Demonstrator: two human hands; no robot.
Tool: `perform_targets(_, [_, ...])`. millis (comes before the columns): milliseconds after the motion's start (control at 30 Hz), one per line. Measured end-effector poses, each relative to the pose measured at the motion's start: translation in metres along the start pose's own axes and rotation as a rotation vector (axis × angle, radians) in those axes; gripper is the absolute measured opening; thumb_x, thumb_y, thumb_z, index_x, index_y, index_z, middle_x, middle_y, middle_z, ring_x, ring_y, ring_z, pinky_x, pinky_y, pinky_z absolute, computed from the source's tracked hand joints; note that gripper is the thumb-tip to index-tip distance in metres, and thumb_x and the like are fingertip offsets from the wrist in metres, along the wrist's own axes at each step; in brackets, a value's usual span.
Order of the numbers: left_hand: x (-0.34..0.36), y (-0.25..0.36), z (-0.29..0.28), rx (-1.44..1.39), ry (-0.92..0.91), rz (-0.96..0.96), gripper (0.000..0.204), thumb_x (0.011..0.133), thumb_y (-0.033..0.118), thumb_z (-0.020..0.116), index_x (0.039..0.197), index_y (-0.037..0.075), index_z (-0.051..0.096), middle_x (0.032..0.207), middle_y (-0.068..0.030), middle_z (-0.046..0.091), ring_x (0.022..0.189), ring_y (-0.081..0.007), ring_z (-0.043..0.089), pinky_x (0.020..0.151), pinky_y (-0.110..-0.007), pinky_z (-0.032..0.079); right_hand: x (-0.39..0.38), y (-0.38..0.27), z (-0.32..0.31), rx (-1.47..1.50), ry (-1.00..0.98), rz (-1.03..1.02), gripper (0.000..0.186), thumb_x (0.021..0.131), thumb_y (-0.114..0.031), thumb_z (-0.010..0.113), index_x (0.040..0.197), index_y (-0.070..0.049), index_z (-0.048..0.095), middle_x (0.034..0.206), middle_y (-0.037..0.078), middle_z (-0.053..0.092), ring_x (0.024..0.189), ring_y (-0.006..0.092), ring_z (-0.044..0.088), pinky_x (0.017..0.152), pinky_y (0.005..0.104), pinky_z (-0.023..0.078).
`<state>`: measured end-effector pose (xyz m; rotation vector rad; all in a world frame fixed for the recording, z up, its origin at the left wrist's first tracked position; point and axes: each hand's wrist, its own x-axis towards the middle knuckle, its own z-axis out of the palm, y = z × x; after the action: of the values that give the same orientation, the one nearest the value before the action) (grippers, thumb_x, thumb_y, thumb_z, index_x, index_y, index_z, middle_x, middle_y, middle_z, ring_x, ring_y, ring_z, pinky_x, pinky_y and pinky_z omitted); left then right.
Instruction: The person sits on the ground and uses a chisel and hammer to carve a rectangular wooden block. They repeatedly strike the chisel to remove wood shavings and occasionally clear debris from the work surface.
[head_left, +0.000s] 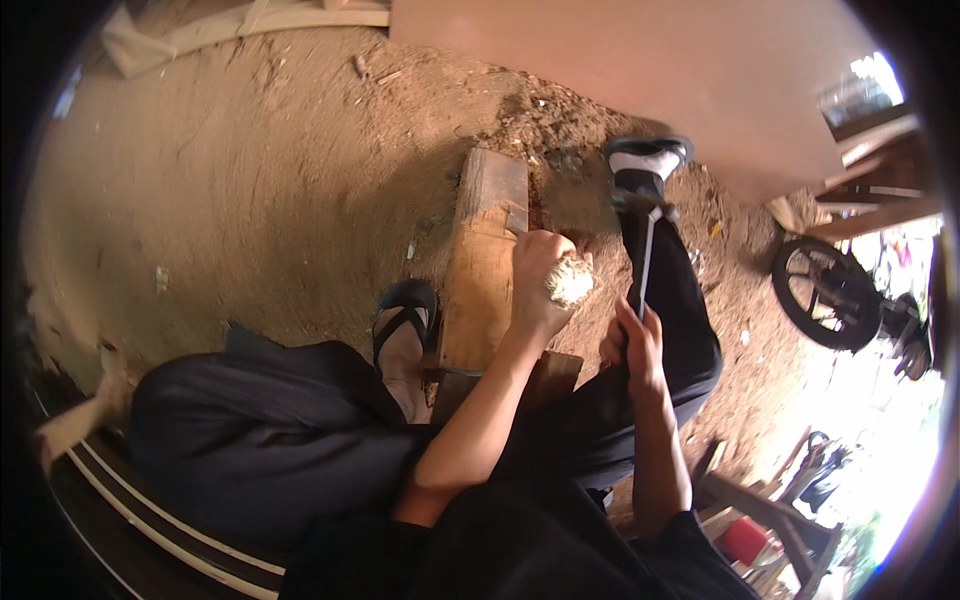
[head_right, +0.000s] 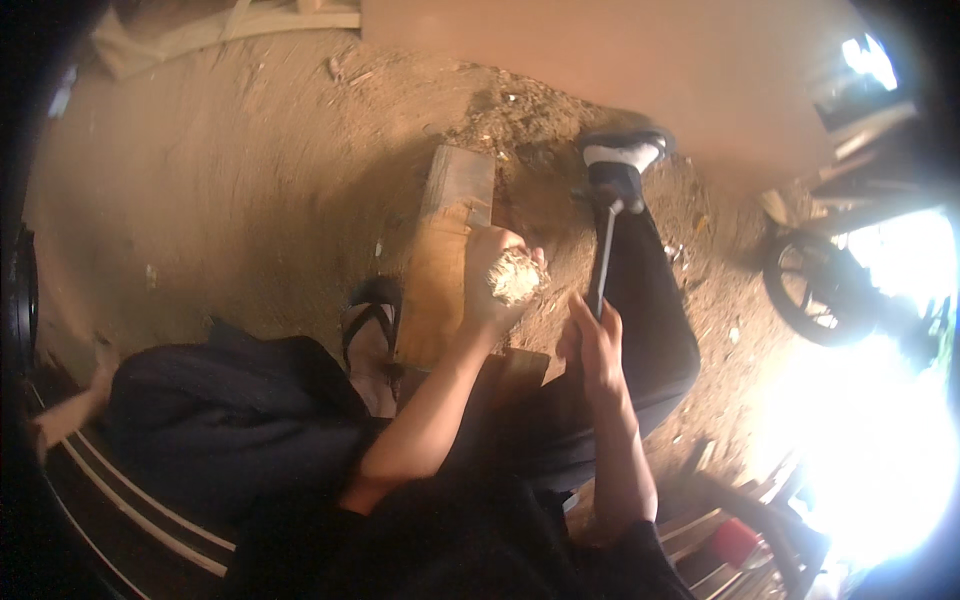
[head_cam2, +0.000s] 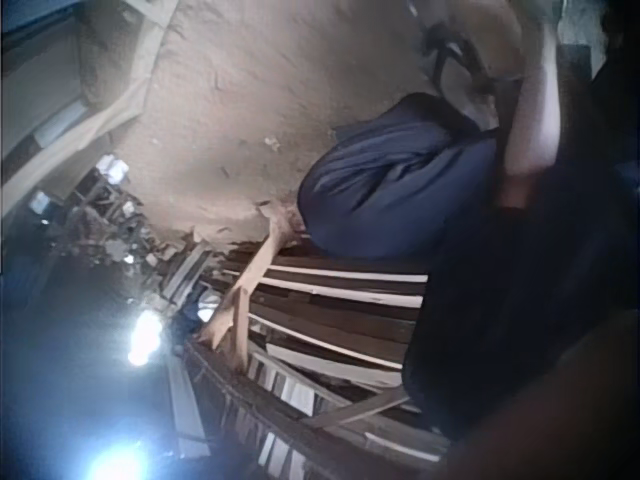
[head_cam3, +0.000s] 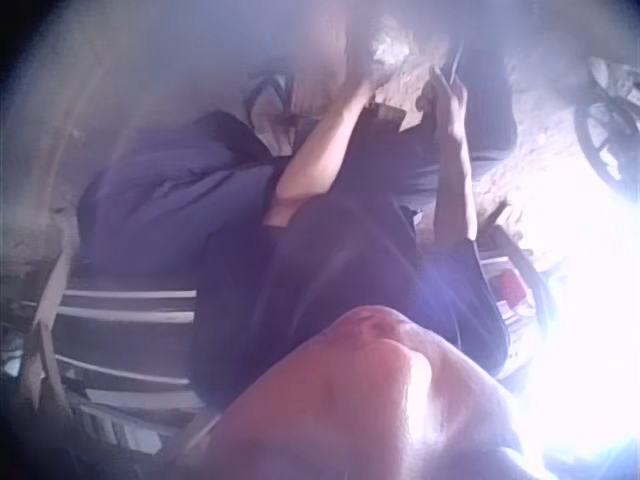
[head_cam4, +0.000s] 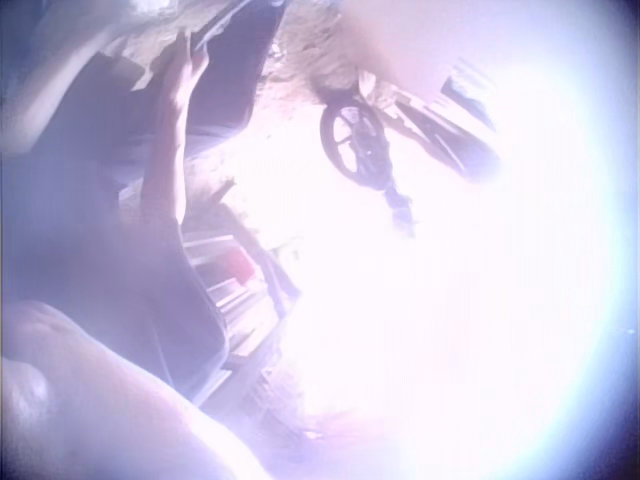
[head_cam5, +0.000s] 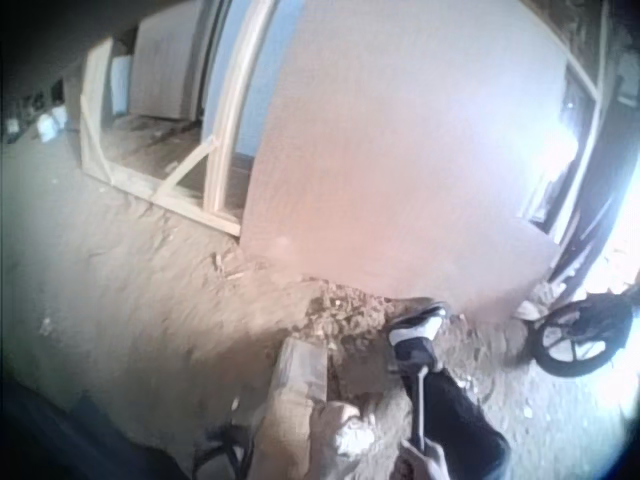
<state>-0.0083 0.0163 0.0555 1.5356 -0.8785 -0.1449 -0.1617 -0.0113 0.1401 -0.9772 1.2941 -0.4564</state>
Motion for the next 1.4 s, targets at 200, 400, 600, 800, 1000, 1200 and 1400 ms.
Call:
perform_targets(200, [0.007,0.007,-0.015,-0.128,-0.039,-0.255,0.027,0.090,0.022,0.085,0.099,0.007,0.065,0.094,-0.0051,0.065,0.090,-0.0200,0.061,0.081,-0.037,0.050,0.081,0.046,0.006,0.175,-0.039,0.087,0.018,0.104,-0.017,0.066,0.093,-0.009,0.054,0.069,-0.003,0.049,0.053,0.0098,0.047,0.049,0.0282,0.040])
perform_targets(400, [0.036,0.020,-0.055,-0.039,-0.338,-0.334,0.023,0.092,0.016,0.085,0.106,0.006,0.070,0.088,0.0014,0.065,0.081,-0.0082,0.060,0.075,-0.026,0.050,0.097,0.080,-0.003,0.156,-0.039,0.266,0.018,0.100,-0.017,0.069,0.094,-0.010,0.054,0.070,-0.003,0.053,0.053,0.0102,0.049,0.050,0.0288,0.042])
perform_targets(600, [0.048,0.053,-0.063,0.186,-0.461,-0.405,0.023,0.090,0.013,0.085,0.108,0.006,0.073,0.092,0.0007,0.067,0.083,-0.0078,0.060,0.076,-0.027,0.050,0.108,0.089,-0.005,0.164,-0.067,0.203,0.019,0.097,-0.019,0.069,0.092,-0.005,0.058,0.072,0.001,0.055,0.056,0.0139,0.055,0.052,0.0326,0.046])
perform_targets(800, [-0.002,0.056,-0.062,-0.261,-0.316,-0.537,0.026,0.096,0.005,0.068,0.122,0.000,0.068,0.121,-0.0122,0.069,0.086,-0.0175,0.065,0.075,-0.029,0.053,0.110,0.086,-0.008,0.157,-0.063,0.190,0.020,0.097,-0.020,0.069,0.090,-0.006,0.057,0.071,0.001,0.056,0.055,0.0134,0.055,0.051,0.0319,0.044])
perform_targets(1000, [-0.025,0.039,-0.051,-0.417,-0.225,-0.641,0.035,0.091,-0.012,0.068,0.123,0.002,0.064,0.128,-0.0141,0.070,0.118,-0.0203,0.067,0.098,-0.031,0.055,0.114,0.089,-0.007,0.134,-0.078,0.246,0.021,0.099,-0.019,0.071,0.094,-0.008,0.054,0.070,-0.002,0.053,0.052,0.0090,0.050,0.048,0.0269,0.042])
perform_targets(1200, [-0.026,0.042,-0.032,-0.354,-0.285,-0.610,0.026,0.098,-0.012,0.056,0.121,-0.003,0.062,0.136,-0.0143,0.061,0.104,-0.0226,0.065,0.088,-0.035,0.060,0.113,0.085,-0.009,0.157,-0.074,0.270,0.021,0.099,-0.020,0.071,0.096,-0.008,0.055,0.071,-0.003,0.052,0.052,0.0087,0.049,0.048,0.0262,0.041])
perform_targets(1400, [-0.027,0.022,-0.022,0.279,-0.301,-0.120,0.041,0.073,-0.006,0.081,0.109,0.007,0.067,0.110,-0.0105,0.075,0.093,-0.0255,0.072,0.080,-0.035,0.059,0.115,0.087,-0.005,0.133,-0.062,0.315,0.021,0.099,-0.021,0.071,0.097,-0.008,0.055,0.071,-0.004,0.051,0.053,0.0084,0.049,0.049,0.0257,0.041])
